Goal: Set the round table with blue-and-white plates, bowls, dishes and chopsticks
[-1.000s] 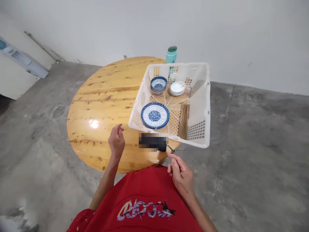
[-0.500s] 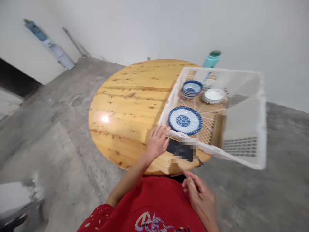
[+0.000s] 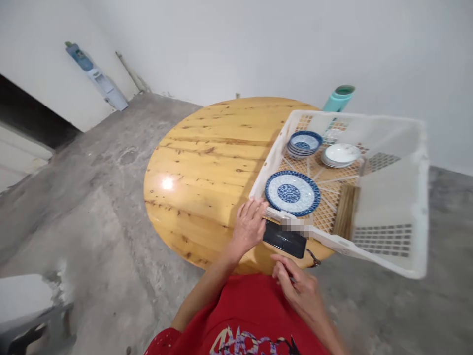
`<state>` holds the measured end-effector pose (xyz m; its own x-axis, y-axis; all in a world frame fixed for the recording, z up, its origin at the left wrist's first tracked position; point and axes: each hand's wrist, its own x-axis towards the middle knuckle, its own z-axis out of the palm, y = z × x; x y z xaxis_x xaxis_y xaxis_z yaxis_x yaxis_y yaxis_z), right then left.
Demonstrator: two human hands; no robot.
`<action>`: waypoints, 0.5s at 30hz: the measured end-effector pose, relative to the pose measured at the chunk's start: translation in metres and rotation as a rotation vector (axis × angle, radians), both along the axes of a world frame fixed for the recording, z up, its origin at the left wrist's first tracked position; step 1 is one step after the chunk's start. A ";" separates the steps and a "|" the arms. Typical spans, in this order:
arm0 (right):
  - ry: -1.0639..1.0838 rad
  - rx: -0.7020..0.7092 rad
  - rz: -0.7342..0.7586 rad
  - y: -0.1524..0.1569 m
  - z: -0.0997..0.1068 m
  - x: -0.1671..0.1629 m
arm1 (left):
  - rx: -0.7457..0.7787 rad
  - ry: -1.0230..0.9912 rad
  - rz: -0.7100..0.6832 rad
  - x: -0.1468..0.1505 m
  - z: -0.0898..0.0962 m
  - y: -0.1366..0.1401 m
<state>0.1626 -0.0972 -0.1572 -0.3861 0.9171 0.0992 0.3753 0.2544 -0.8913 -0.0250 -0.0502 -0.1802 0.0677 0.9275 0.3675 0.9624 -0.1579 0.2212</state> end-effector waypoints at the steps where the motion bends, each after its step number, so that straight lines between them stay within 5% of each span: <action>1: 0.001 0.017 -0.003 0.003 0.003 0.002 | 0.001 -0.011 0.009 0.001 -0.001 0.001; 15: -0.006 -0.035 0.081 0.024 0.006 0.009 | 0.004 -0.017 0.064 0.008 -0.009 0.001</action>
